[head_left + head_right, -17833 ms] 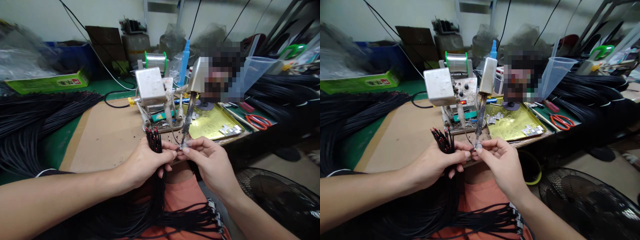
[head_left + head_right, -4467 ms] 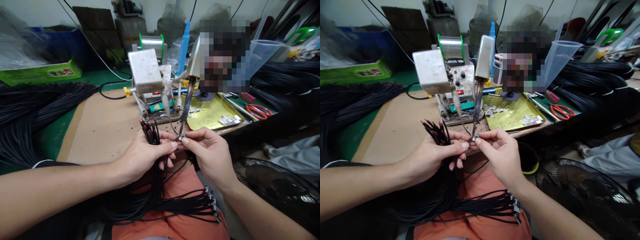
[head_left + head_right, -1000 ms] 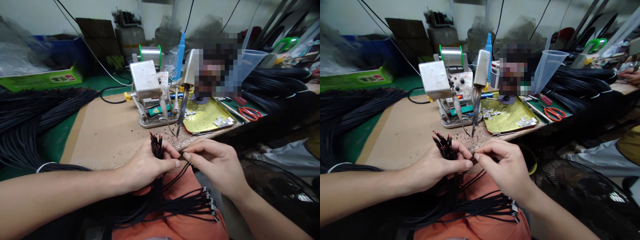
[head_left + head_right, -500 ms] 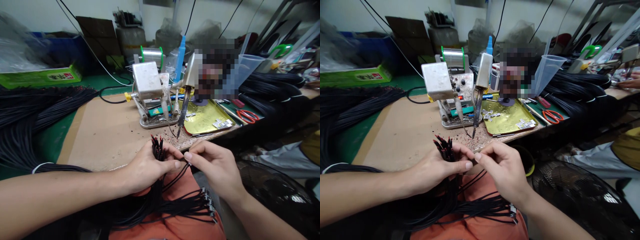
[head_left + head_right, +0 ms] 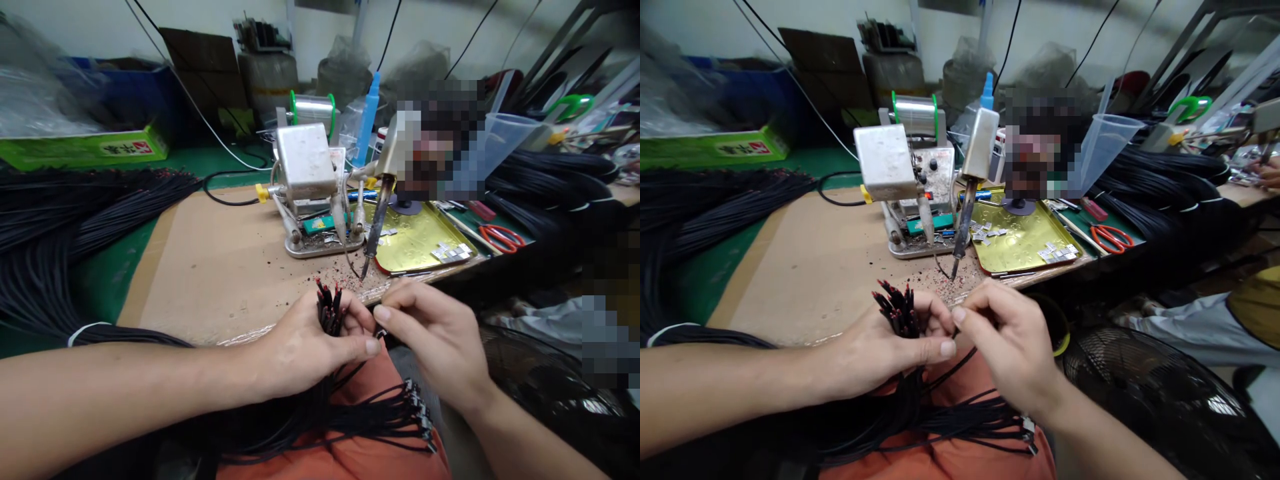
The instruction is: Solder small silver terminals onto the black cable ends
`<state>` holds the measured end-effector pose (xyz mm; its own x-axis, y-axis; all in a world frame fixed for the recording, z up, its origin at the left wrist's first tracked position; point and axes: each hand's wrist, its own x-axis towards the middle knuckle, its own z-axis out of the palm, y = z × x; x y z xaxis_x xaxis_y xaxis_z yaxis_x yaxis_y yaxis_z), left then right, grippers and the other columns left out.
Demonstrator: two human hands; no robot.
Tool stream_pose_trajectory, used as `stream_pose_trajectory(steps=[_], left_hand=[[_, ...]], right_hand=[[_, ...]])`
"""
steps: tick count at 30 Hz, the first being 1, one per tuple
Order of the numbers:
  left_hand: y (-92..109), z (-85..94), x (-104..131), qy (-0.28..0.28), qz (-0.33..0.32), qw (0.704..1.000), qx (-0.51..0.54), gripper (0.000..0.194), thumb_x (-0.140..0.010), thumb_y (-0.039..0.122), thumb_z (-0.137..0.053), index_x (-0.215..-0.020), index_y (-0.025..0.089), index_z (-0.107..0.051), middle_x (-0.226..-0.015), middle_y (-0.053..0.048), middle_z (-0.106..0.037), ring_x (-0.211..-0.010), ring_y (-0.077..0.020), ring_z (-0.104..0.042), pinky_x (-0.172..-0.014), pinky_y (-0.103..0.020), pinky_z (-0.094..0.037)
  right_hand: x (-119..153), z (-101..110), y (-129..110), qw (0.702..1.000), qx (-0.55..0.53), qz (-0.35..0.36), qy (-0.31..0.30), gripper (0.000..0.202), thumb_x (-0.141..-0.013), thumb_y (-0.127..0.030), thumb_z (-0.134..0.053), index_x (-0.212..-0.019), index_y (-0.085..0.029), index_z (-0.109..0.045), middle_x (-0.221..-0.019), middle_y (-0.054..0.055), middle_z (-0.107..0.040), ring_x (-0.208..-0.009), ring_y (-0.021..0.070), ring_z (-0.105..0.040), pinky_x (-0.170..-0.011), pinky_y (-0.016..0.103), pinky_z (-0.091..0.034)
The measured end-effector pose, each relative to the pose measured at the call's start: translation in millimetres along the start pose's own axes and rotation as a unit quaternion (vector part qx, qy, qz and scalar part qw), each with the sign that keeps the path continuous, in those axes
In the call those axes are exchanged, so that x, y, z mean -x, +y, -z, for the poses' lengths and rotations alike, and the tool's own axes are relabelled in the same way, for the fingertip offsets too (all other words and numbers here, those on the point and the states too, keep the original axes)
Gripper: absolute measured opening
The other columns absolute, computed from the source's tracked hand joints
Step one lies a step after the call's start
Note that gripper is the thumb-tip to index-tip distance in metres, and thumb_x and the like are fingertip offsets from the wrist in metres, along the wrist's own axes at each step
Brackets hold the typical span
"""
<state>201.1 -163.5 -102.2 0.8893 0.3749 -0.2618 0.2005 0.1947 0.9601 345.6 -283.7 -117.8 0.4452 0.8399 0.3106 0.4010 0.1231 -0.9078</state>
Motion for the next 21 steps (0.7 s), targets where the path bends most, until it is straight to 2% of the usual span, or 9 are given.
stream_pose_trajectory(steps=[1,2,4,7,9,12,15,19,21], left_hand=[[0,0.4,-1,0.018,-0.001,1.000,-0.012,0.017,-0.074,0.024,-0.076,-0.083,0.014,-0.065,-0.062,0.002,-0.058,-0.051,-0.0090,-0.052,-0.047,-0.021,-0.039],[0,1.1,-2,0.039,-0.001,0.999,-0.024,0.017,-0.075,0.023,-0.075,-0.086,0.013,-0.066,-0.062,0.003,-0.058,-0.051,-0.0084,-0.051,-0.047,-0.020,-0.038],[0,2.9,-3,0.070,-0.004,0.996,-0.045,0.021,-0.075,0.020,-0.073,-0.094,0.012,-0.069,-0.062,0.004,-0.058,-0.049,-0.0072,-0.050,-0.045,-0.019,-0.038],[2,6.3,-6,0.074,-0.011,0.995,-0.064,0.030,-0.076,0.019,-0.071,-0.105,0.011,-0.073,-0.058,0.005,-0.056,-0.043,-0.0058,-0.046,-0.042,-0.018,-0.035],[2,8.3,-7,0.076,-0.010,0.994,-0.075,0.032,-0.077,0.018,-0.068,-0.107,0.011,-0.074,-0.057,0.004,-0.056,-0.040,-0.0058,-0.045,-0.039,-0.018,-0.034],[2,10.3,-8,0.096,-0.006,0.990,-0.099,0.031,-0.078,0.017,-0.064,-0.106,0.013,-0.075,-0.054,0.003,-0.058,-0.038,-0.0069,-0.046,-0.036,-0.017,-0.035],[1,11.4,-11,0.115,0.001,0.987,-0.111,0.028,-0.080,0.019,-0.061,-0.103,0.015,-0.075,-0.051,0.004,-0.056,-0.036,-0.0077,-0.046,-0.033,-0.017,-0.039],[0,12.2,-14,0.127,0.000,0.987,-0.103,0.024,-0.083,0.025,-0.063,-0.102,0.015,-0.074,-0.052,0.004,-0.053,-0.039,-0.0084,-0.048,-0.032,-0.016,-0.041],[0,12.8,-15,0.128,-0.003,0.987,-0.097,0.023,-0.083,0.028,-0.065,-0.101,0.014,-0.073,-0.053,0.004,-0.053,-0.041,-0.0087,-0.049,-0.032,-0.016,-0.041]], right_hand=[[-13,8,4,0.999,0.034,-0.020,-0.010,0.017,-0.089,-0.027,-0.068,-0.073,-0.022,-0.066,-0.070,0.000,-0.062,-0.066,0.0155,-0.055,-0.061,0.030,-0.042],[-29,17,9,0.996,0.083,-0.022,0.039,0.016,-0.088,-0.029,-0.069,-0.073,-0.022,-0.067,-0.066,0.000,-0.061,-0.062,0.0152,-0.053,-0.059,0.030,-0.040],[-66,37,24,0.972,0.195,-0.007,0.132,0.009,-0.084,-0.029,-0.072,-0.079,-0.021,-0.071,-0.073,0.002,-0.067,-0.065,0.0168,-0.056,-0.062,0.032,-0.041],[-113,59,51,0.952,0.282,-0.078,0.086,0.004,-0.078,-0.023,-0.073,-0.082,-0.020,-0.074,-0.074,0.005,-0.070,-0.064,0.0195,-0.058,-0.061,0.034,-0.041],[-130,63,67,0.950,0.294,-0.089,0.060,0.007,-0.078,-0.026,-0.073,-0.083,-0.021,-0.075,-0.071,0.005,-0.069,-0.060,0.0195,-0.057,-0.058,0.034,-0.040],[-138,61,83,0.944,0.317,-0.078,0.046,0.006,-0.076,-0.027,-0.076,-0.076,-0.022,-0.073,-0.064,0.004,-0.066,-0.056,0.0182,-0.054,-0.054,0.033,-0.038],[-141,59,87,0.940,0.326,-0.091,0.041,0.014,-0.071,-0.023,-0.079,-0.066,-0.022,-0.067,-0.060,0.004,-0.064,-0.053,0.0166,-0.051,-0.053,0.033,-0.036],[-134,58,73,0.936,0.328,-0.099,0.076,0.013,-0.076,-0.022,-0.075,-0.070,-0.021,-0.064,-0.065,0.005,-0.065,-0.055,0.0165,-0.053,-0.055,0.034,-0.040],[-118,56,58,0.954,0.262,-0.085,0.118,0.010,-0.082,-0.025,-0.071,-0.079,-0.021,-0.062,-0.073,0.005,-0.066,-0.060,0.0168,-0.059,-0.059,0.034,-0.046]])
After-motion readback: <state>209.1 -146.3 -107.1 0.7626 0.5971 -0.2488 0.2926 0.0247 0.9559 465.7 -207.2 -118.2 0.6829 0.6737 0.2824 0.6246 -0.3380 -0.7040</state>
